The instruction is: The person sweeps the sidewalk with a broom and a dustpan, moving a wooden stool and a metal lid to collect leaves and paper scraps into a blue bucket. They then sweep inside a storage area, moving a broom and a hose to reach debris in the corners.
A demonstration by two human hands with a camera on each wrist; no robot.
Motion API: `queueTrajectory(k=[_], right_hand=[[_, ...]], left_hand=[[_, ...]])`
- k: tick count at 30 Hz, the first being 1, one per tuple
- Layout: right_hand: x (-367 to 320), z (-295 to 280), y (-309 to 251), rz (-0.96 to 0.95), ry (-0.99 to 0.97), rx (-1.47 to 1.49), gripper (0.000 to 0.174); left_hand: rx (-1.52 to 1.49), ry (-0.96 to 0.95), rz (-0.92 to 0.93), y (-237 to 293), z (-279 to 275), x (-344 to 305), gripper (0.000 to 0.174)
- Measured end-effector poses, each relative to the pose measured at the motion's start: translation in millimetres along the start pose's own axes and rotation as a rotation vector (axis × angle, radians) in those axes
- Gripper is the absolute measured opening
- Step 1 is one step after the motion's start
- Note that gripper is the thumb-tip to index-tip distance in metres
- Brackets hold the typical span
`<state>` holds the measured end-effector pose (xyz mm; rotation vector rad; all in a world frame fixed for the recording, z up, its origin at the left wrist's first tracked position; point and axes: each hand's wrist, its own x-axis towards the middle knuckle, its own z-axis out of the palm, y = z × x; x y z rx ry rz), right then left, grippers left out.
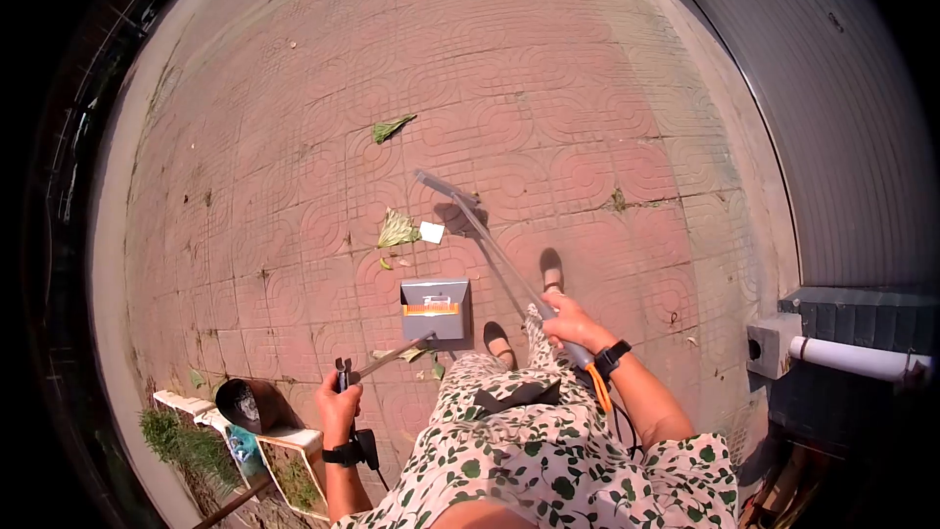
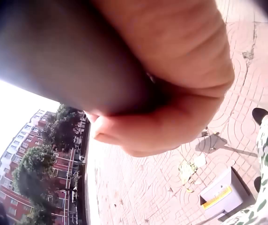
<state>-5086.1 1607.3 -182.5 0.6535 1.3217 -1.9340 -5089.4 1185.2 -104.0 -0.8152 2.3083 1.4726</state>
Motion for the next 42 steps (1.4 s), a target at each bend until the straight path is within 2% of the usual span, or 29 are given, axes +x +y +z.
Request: queueTrajectory(k=[2, 4, 6, 8, 10, 11, 12, 15, 17, 20, 22, 24, 26, 27, 29, 31, 33, 34, 36, 38, 40, 42], right_hand=[[33, -2, -27, -0.125, 0.14, -0.493, 0.072], [62, -9, -56, -0.101, 0.102, -0.511, 0.07], [94, -19, -87, -0.17, 0.149, -0.577, 0.069], [118, -31, -117, -0.22, 0.121, -0.642, 0.067], [147, -44, -147, -0.216, 0.112, -0.62, 0.056], [162, -51, -168, -0.227, 0.085, -0.706, 0.04], [178, -54, -186, -0.235, 0.073, -0.724, 0.04], [233, -52, -233, -0.309, 0.06, -0.963, 0.024], [260, -44, -259, -0.326, 0.041, -0.977, 0.022], [307, -22, -281, -0.378, 0.061, -1.053, 0.017], [348, -8, -288, -0.32, 0.069, -1.085, 0.027], [370, 15, -295, -0.329, 0.066, -1.074, 0.022], [390, 32, -296, -0.338, 0.066, -1.206, 0.018], [393, 44, -296, -0.268, 0.083, -1.222, 0.015], [409, 50, -279, -0.278, 0.023, -1.36, 0.015], [390, 60, -268, -0.259, -0.053, -1.504, 0.018], [360, 50, -262, -0.206, -0.185, -1.832, 0.043], [336, 53, -267, -0.028, -0.255, -1.829, 0.05], [308, 39, -258, 0.064, -0.393, -1.877, 0.054], [260, 37, -259, 0.039, -0.58, -1.855, 0.063], [225, 29, -258, -0.056, -0.681, -1.851, 0.066], [205, 36, -276, 0.186, -0.677, -1.722, 0.072]], left_hand=[[-0.04, 0.078, -0.005, 7, 9, 4, 0.011], [-0.07, 0.139, -0.024, 16, 19, 3, 0.012], [-0.049, 0.168, -0.023, 21, 27, 6, 0.021], [-0.04, 0.217, -0.063, 33, 38, 6, 0.019], [-0.103, 0.265, -0.107, 41, 50, 6, 0.018], [-0.128, 0.257, -0.132, 44, 55, 8, 0.02], [-0.146, 0.271, -0.133, 44, 58, 6, 0.02], [-0.16, 0.334, -0.198, 44, 67, 7, 0.019], [-0.138, 0.371, -0.247, 41, 69, 6, 0.027], [-0.137, 0.433, -0.301, 43, 71, 5, 0.035], [-0.154, 0.477, -0.33, 44, 69, 7, 0.038], [-0.17, 0.55, -0.352, 42, 68, 9, 0.025], [-0.181, 0.578, -0.364, 37, 65, 9, 0.025], [-0.189, 0.545, -0.362, 42, 62, 10, 0.025], [-0.219, 0.506, -0.358, 47, 55, 15, 0.023], [-0.231, 0.488, -0.373, 53, 48, 18, 0.023], [-0.216, 0.45, -0.386, 56, 44, 23, 0.023], [-0.23, 0.448, -0.391, 56, 39, 26, 0.023], [-0.201, 0.426, -0.353, 56, 35, 34, 0.026], [-0.197, 0.442, -0.363, 57, 34, 38, 0.031], [-0.161, 0.43, -0.381, 57, 30, 38, 0.036], [-0.183, 0.416, -0.396, 61, 29, 38, 0.037]])
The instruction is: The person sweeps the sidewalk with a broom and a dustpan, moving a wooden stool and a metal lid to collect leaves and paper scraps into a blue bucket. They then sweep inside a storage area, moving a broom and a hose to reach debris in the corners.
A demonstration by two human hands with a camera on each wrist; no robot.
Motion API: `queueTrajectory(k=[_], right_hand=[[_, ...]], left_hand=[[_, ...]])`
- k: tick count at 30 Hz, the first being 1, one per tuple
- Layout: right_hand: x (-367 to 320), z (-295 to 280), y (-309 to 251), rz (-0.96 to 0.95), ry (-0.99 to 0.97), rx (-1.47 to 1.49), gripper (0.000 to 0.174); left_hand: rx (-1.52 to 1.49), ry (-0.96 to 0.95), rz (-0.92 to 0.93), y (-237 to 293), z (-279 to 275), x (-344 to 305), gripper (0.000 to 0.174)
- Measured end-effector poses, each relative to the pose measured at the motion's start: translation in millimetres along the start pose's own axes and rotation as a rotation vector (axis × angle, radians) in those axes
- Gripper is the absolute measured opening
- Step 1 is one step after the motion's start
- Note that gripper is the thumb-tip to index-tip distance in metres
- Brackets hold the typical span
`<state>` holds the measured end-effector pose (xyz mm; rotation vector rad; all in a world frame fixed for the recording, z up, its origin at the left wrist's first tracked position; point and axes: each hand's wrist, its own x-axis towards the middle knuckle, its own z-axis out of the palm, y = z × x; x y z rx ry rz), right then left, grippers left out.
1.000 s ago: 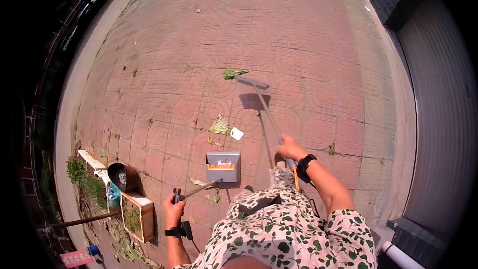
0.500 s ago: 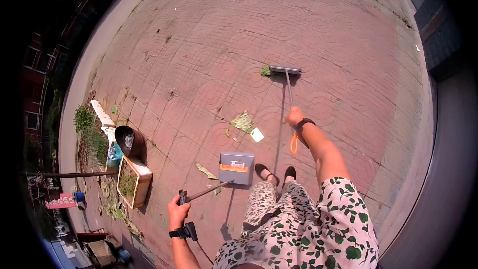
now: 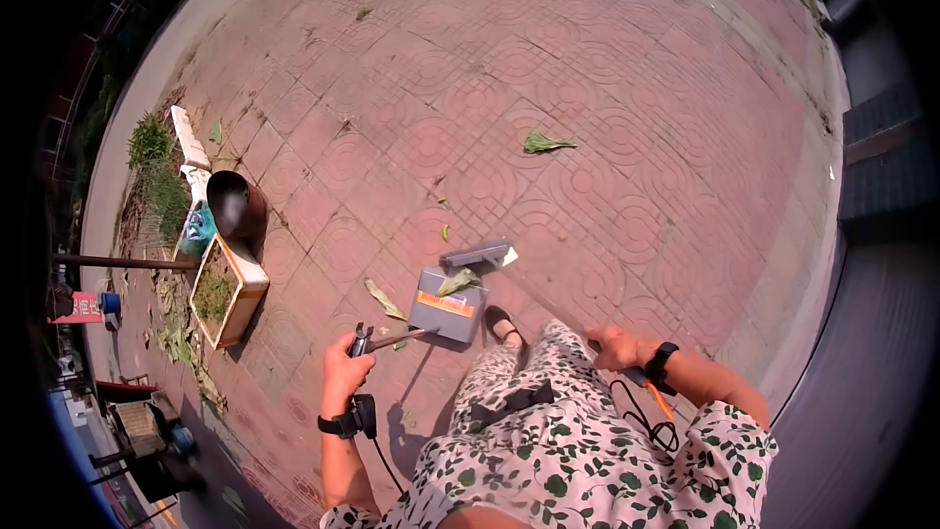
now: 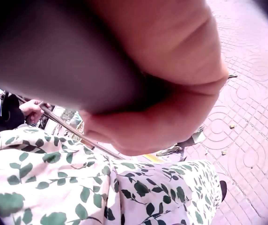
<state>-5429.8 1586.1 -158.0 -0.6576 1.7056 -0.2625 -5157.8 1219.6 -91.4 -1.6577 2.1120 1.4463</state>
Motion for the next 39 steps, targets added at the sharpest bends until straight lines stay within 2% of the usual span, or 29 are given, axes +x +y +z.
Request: queueTrajectory(k=[1, 3, 6, 8, 10, 12, 14, 17, 20, 21, 22, 24, 25, 28, 29, 31, 32, 33, 34, 36, 38, 39], right_hand=[[-12, -7, -4, 0.007, -0.006, -0.003, 0.072], [-32, -25, -10, 0.045, -0.128, 0.391, 0.07], [-43, -33, -13, 0.051, -0.064, 0.427, 0.069], [-31, -37, -1, 0.055, -0.025, 0.346, 0.068], [-14, -48, 7, 0.058, 0.226, 0.335, 0.068], [11, -71, 12, 0.046, 0.352, 0.286, 0.069], [40, -102, 21, -0.01, 0.485, 0.229, 0.054], [87, -157, 43, 0.044, 0.572, 0.173, 0.03], [132, -205, 80, 0.063, 0.637, 0.137, 0.022], [136, -213, 94, 0.069, 0.663, 0.078, 0.019], [137, -216, 108, 0.07, 0.641, 0.072, 0.019], [120, -219, 113, 0.132, 0.523, 0.09, 0.015], [104, -218, 111, 0.146, 0.417, 0.084, 0.021], [58, -188, 108, 0.182, 0.354, -0.066, 0.032], [56, -180, 137, 0.111, 0.296, -0.159, 0.068], [22, -157, 142, 0.038, 0.23, -0.274, 0.071], [8, -144, 146, 0.054, 0.155, -0.187, 0.07], [-4, -133, 128, 0.051, 0.025, -0.273, 0.069], [-14, -114, 131, 0.032, 0.014, -0.377, 0.067], [-40, -92, 108, 0.022, -0.055, -0.34, 0.068], [-51, -75, 93, -0.008, -0.215, -0.348, 0.07], [-58, -70, 86, -0.097, -0.207, -0.398, 0.068]], left_hand=[[0.014, 0.005, -0.002, -3, 1, 1, 0.036], [0.022, 0.008, -0.008, -8, 1, 1, 0.035], [0.014, 0.018, -0.005, -22, 1, -7, 0.033], [0.009, 0.063, -0.034, -30, 3, -13, 0.029], [0.035, 0.039, -0.025, -46, 6, -16, 0.027], [0.023, 0.084, 0.029, -57, 10, -24, 0.025], [0.035, 0.13, 0.045, -53, 22, -37, 0.026], [0.048, 0.133, 0.038, -50, 42, -62, 0.03], [0.089, 0.139, -0.056, -19, 59, -93, 0.031], [0.004, 0.152, -0.052, -14, 67, -104, 0.03], [0.004, 0.155, -0.075, -13, 74, -110, 0.03], [-0.153, 0.208, -0.047, -6, 85, -129, 0.019], [-0.207, 0.187, -0.081, 2, 91, -139, 0.021], [-0.217, 0.141, -0.162, 8, 103, -154, 0.021], [-0.238, 0.157, -0.194, 10, 111, -157, 0.021], [-0.226, 0.165, -0.226, 13, 123, -160, 0.025], [-0.214, 0.17, -0.25, 12, 127, -160, 0.028], [-0.218, 0.163, -0.252, -2, 129, -153, 0.028], [-0.21, 0.168, -0.219, -19, 136, -147, 0.028], [-0.214, 0.175, -0.191, -36, 142, -149, 0.028], [-0.109, 0.174, -0.158, -45, 141, -154, 0.029], [-0.16, 0.207, -0.118, -48, 145, -157, 0.017]])
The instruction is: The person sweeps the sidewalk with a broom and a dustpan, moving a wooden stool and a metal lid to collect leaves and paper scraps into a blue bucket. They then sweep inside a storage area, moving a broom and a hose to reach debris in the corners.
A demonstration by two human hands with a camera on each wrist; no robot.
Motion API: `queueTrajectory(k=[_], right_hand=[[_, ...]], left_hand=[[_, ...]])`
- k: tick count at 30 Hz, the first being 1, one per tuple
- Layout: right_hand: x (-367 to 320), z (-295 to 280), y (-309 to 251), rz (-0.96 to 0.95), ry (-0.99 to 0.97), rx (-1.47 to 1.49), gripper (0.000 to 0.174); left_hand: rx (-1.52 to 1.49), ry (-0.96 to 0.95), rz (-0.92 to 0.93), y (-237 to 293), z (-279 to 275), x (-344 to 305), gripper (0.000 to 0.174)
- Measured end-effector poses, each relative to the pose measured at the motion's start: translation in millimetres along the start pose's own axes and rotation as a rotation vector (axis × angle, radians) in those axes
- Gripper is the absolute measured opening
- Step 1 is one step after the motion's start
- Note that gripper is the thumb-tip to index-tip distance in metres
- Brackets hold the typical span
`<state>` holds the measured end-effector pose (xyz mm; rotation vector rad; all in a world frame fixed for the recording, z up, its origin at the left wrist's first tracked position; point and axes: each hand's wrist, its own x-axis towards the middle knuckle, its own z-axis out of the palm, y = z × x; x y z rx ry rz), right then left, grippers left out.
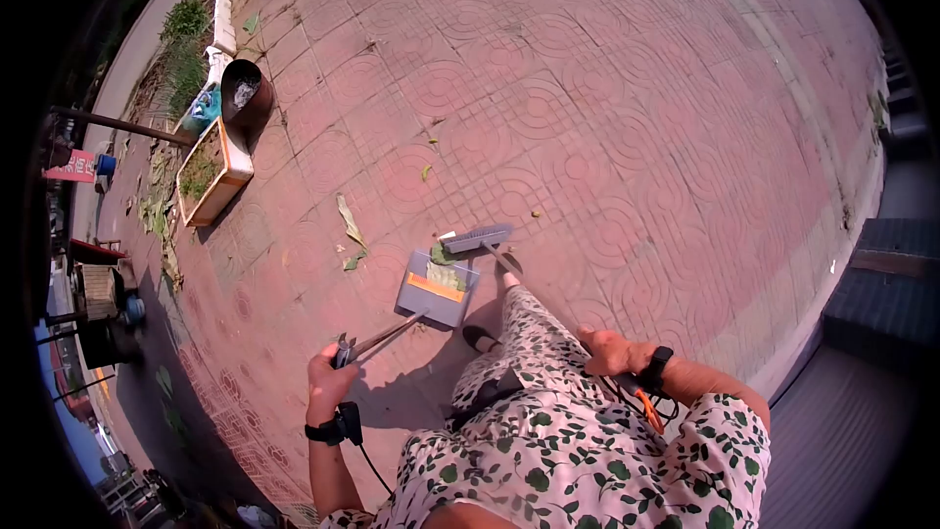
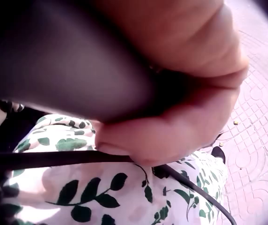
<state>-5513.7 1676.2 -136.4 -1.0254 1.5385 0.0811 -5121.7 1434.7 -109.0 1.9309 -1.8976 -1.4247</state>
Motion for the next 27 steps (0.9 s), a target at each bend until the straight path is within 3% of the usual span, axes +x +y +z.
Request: queueTrajectory(k=[3, 4, 11, 14, 18, 19, 21, 23, 25, 27], right_hand=[[-21, -11, -32, 0.058, -0.126, 0.209, 0.054], [-28, -8, -27, 0.134, -0.141, 0.396, 0.063], [-43, 35, -57, 0.116, 0.12, 0.215, 0.064], [-30, 35, -80, 0.138, 0.187, 0.263, 0.066], [33, 39, -92, 0.08, 0.245, 0.438, 0.067], [48, 36, -101, 0.071, 0.235, 0.425, 0.067], [82, 28, -126, 0.014, 0.273, 0.395, 0.068], [125, 20, -155, -0.044, 0.274, 0.307, 0.065], [182, 11, -166, -0.16, 0.294, 0.241, 0.03], [231, 4, -195, -0.199, 0.343, 0.13, 0.024]], left_hand=[[0.07, 0.041, 0.044, -11, -5, -13, 0.021], [0.041, 0.064, 0.004, -23, -5, -20, 0.028], [-0.051, 0.134, 0.136, -100, -7, -53, 0.035], [-0.124, 0.143, 0.034, -113, -11, -80, 0.034], [-0.278, 0.258, -0.004, -143, -25, -100, 0.022], [-0.284, 0.274, -0.012, -144, -28, -107, 0.022], [-0.412, 0.328, -0.235, -142, -34, -120, 0.014], [-0.44, 0.362, -0.202, -155, -34, -122, 0.011], [-0.466, 0.398, -0.176, -156, -35, -123, 0.009], [-0.493, 0.435, -0.174, -151, -36, -125, 0.007]])
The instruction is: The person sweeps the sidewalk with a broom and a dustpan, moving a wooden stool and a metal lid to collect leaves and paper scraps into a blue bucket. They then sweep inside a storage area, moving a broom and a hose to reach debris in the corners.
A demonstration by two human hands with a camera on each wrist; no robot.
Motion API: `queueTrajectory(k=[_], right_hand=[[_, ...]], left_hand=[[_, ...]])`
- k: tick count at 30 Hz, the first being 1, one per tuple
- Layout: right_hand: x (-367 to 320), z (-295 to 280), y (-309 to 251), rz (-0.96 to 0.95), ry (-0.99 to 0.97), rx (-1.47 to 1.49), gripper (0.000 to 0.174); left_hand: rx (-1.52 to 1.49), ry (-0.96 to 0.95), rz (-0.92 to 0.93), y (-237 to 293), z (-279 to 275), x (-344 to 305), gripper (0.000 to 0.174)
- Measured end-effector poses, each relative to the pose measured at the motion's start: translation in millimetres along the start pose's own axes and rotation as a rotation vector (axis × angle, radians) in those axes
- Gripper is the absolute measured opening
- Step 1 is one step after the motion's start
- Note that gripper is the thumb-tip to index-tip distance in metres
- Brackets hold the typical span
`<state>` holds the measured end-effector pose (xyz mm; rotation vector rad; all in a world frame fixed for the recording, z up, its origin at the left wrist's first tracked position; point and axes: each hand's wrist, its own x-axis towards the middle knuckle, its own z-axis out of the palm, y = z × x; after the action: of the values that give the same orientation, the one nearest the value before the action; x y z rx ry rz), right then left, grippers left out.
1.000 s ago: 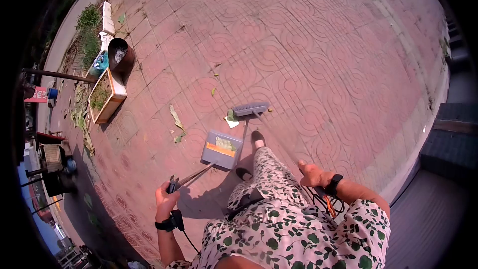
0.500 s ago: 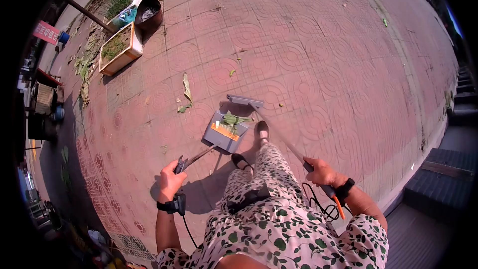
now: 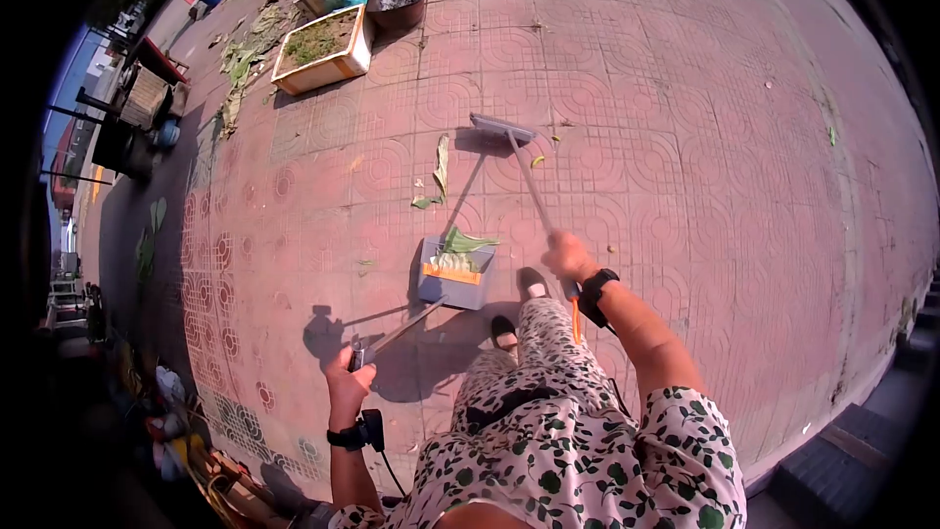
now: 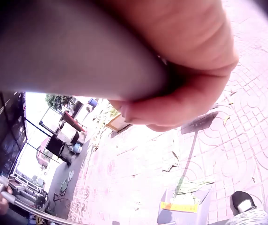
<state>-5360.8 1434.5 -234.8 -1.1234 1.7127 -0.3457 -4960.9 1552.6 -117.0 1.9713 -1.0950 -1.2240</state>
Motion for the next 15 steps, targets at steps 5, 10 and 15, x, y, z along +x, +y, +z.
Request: queueTrajectory(k=[5, 10, 15], right_hand=[[77, 33, -34, -0.015, -0.109, -0.185, 0.03], [66, 17, -14, -0.229, -0.375, -0.628, 0.039], [-3, -66, -37, -0.299, -0.751, -0.524, 0.043]], left_hand=[[-0.029, 0.094, -0.113, -6, -2, 22, 0.011], [-0.131, 0.196, -0.229, 25, -9, 52, 0.01], [-0.085, 0.19, -0.251, 37, -12, 63, 0.01]])
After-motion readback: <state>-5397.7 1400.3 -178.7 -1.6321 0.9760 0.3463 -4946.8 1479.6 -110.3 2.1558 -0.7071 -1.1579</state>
